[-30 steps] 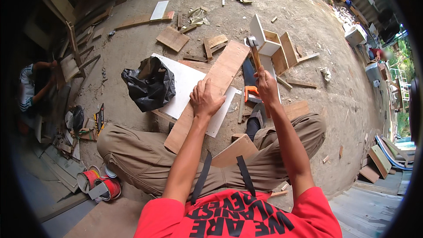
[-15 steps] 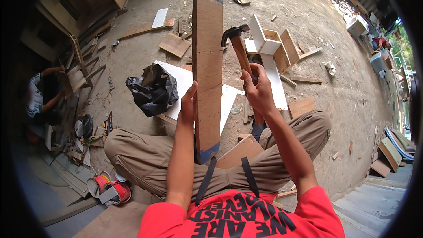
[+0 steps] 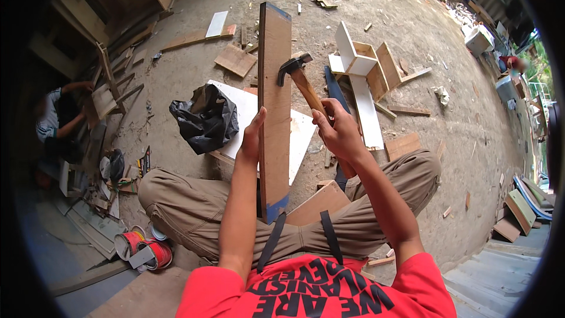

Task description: The person sits on the floor and uses a hammer to repeatedly strike and break various pieces of wood into smaller fragments. They handle multiple wood pieces, striking them against a white board and discarding the broken pieces onto the ground.

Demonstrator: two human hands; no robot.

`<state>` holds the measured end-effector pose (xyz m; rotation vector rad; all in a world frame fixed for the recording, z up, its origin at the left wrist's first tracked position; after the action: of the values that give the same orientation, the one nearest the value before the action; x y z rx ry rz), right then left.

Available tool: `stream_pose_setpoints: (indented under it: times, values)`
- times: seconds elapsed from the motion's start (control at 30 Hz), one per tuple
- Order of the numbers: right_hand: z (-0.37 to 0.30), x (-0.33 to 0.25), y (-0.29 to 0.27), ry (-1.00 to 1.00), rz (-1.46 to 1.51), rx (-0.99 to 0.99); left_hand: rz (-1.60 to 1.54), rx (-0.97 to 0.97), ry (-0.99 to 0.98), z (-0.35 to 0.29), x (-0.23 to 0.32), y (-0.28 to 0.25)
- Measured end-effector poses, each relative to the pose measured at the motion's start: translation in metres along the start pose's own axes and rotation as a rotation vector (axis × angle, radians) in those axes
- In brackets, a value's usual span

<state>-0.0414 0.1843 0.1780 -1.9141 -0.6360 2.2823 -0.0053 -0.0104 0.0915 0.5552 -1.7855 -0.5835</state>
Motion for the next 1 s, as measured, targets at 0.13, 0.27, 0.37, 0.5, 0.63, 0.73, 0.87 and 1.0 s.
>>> stream_pose_setpoints:
  times: [0.13,0.27,0.37,0.5,0.63,0.73,0.87,1.0]
  values:
    - [0.001,0.003,-0.001,0.017,-0.079,-0.063,0.059,0.027,-0.012,-0.003,-0.006,-0.005]
    - [0.011,-0.01,-0.02,-0.046,-0.263,-0.213,0.127,-0.033,-0.069,0.0,-0.011,-0.018]
    - [0.019,0.005,-0.051,-0.067,-0.267,-0.291,0.258,-0.038,-0.051,0.004,-0.017,-0.005]
    - [0.024,-0.022,-0.094,0.068,-0.372,-0.482,0.363,-0.033,-0.057,-0.002,-0.019,0.021]
    - [0.014,-0.027,-0.119,0.172,-0.393,-0.51,0.402,-0.122,-0.149,-0.004,-0.028,0.038]
    - [0.016,-0.029,-0.132,0.213,-0.374,-0.575,0.408,-0.155,-0.19,-0.002,-0.039,0.039]
    - [0.02,-0.038,-0.149,0.328,-0.441,-0.595,0.417,-0.166,-0.182,-0.002,-0.04,0.044]
    - [0.025,-0.044,-0.145,0.346,-0.44,-0.62,0.366,-0.138,-0.251,-0.002,-0.042,0.042]
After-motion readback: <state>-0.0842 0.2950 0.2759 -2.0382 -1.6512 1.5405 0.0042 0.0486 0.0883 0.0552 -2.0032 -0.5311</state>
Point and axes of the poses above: each hand's wrist, its own z-axis towards the middle knuckle, its own y-axis out of the palm, x = y × z, the point moved 6 cm from there along z, towards the middle knuckle, and after that the axes turned 5 degrees about x, right-handed, at the moved point
